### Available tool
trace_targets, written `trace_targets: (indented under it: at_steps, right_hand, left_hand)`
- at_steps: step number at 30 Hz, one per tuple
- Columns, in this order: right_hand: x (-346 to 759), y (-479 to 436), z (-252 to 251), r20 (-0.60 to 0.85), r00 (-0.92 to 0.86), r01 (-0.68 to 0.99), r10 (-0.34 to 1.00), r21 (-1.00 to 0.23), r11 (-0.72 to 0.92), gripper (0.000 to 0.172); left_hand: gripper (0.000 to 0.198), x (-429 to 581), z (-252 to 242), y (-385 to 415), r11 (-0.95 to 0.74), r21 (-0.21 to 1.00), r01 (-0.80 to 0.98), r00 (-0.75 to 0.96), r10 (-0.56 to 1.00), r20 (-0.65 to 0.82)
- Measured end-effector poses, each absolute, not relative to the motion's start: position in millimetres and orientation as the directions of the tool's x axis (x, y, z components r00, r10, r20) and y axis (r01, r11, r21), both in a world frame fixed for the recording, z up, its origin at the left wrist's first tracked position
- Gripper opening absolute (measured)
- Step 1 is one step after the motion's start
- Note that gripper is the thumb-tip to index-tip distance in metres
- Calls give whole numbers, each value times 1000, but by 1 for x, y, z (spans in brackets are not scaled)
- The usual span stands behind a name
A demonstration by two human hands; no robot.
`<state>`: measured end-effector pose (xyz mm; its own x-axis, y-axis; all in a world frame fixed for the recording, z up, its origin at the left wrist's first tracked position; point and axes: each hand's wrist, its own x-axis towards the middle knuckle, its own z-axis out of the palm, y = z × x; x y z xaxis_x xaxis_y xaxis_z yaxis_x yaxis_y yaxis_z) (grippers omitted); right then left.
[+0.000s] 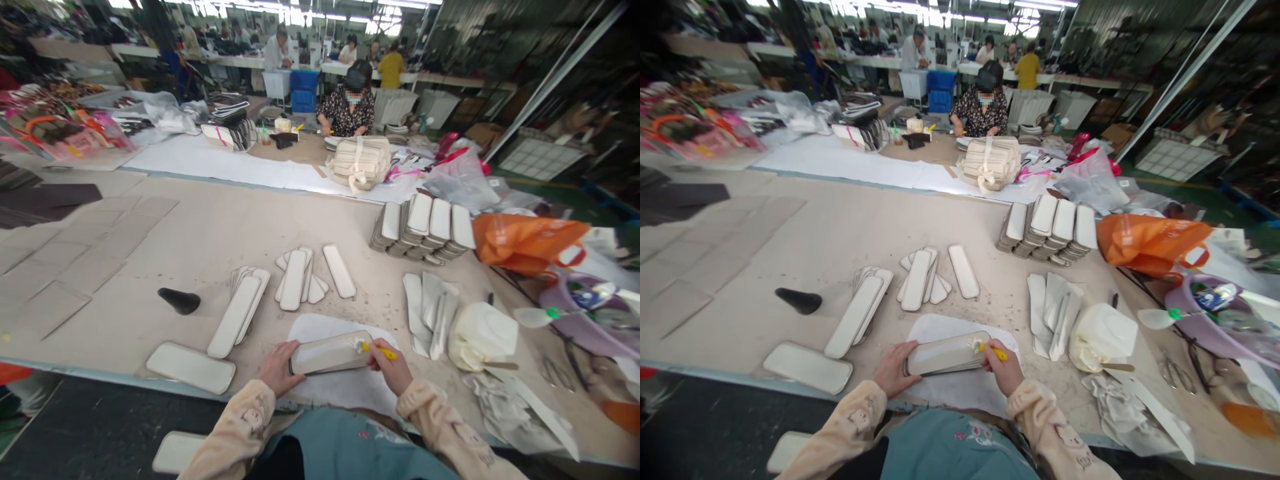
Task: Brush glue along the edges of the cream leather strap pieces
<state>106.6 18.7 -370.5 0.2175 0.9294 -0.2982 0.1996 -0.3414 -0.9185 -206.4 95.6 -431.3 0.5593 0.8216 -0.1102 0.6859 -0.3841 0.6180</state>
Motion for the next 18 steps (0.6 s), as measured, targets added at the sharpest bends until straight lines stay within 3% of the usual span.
trace_targets:
  at_steps: [5,13,18]
  right_hand:
    - [118,4,-362,-243,280,263,929,-911,-317,31]
    - [37,19,-358,-306,-143,59,941,-952,-301,32]
    - [10,30,-372,-338,-235,57,911,-941,-334,32]
  left_hand:
    - [79,-206,-430,96,-387,601,699,558,821,-121]
    - [80,-202,-424,94,-366,591,719,536,833,-137]
    - [74,-201,-422,94,-385,594,706,548,829,-114]
